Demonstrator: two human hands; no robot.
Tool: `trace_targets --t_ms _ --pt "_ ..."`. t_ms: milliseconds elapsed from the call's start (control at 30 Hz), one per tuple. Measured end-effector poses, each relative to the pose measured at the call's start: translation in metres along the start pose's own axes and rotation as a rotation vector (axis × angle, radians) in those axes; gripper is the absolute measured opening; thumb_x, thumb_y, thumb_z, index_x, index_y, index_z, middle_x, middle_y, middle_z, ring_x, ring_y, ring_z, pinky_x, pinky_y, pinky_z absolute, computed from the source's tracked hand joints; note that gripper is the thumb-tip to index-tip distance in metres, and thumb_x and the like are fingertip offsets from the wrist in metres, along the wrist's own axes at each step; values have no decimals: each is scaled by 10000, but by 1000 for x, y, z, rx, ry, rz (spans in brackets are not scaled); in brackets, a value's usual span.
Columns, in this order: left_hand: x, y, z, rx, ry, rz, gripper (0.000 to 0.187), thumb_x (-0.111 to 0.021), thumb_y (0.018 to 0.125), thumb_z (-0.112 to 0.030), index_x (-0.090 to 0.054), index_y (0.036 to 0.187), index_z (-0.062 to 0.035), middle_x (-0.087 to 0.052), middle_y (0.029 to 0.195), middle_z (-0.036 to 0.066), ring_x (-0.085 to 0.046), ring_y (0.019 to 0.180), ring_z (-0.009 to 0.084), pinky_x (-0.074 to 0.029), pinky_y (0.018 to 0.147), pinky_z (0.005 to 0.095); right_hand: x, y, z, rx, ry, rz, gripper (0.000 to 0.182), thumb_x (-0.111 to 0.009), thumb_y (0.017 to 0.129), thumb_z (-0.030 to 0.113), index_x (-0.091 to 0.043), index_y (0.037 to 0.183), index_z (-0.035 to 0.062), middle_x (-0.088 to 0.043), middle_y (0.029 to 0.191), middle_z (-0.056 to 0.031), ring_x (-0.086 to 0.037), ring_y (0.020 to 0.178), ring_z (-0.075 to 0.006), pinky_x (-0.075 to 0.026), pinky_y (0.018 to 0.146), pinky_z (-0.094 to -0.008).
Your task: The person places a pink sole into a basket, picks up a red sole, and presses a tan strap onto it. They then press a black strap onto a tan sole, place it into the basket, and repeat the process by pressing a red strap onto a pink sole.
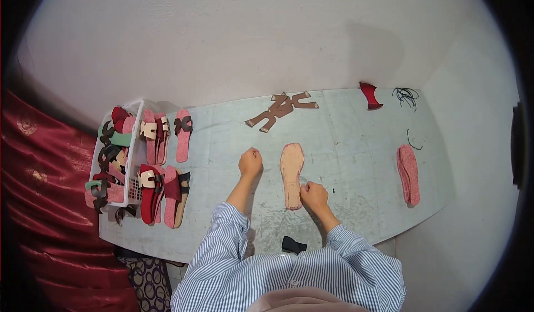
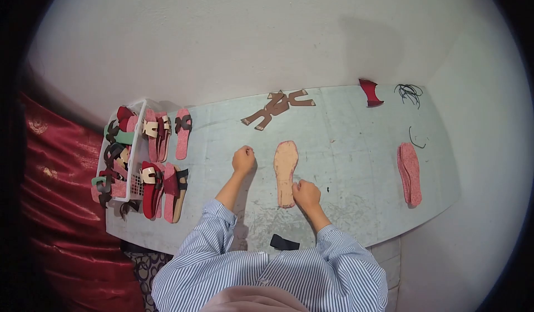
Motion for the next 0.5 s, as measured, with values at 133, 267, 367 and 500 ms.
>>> trace_targets --t_ms 133,267,367,500 --pt "-10 31 -12 -126 107 10 167 -496 761 -180 -621 834 -98 -600 834 122 -567 794 311 -460 661 400 21 23 10 67 43 -129 259 -507 753 277 -583 678 41 -578 599 -164 -575 582 -347 -443 534 -447" --pt "-33 58 -24 -253 189 23 243 -569 753 -234 -578 960 -108 -523 969 101 -493 920 293 -432 733 402 29 48 21 46 103 -152 218 -517 749 240 -571 677 41 -573 591 -165 -571 568 -347 -441 522 -447" --pt "-52 73 -23 -176 182 9 421 -618 724 -311 -510 1085 -123 -483 1059 115 -446 1004 298 -390 804 425 19 72 32 116 136 -126 202 -517 753 222 -567 685 38 -575 610 -173 -574 595 -347 -443 535 -435" --pt "-61 81 -12 47 138 44 557 -640 698 -389 -460 1167 -147 -404 1188 113 -341 1128 299 -289 916 451 10 133 59 305 274 -146 237 -532 759 236 -546 704 5 -574 702 -208 -577 713 -330 -434 609 -376"
Point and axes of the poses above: each hand's wrist, its own y-axis towards the middle knuckle, its own x-axis out of the back of the hand, z = x × y, the point moved 9 cm from there along y, towards the middle knuckle
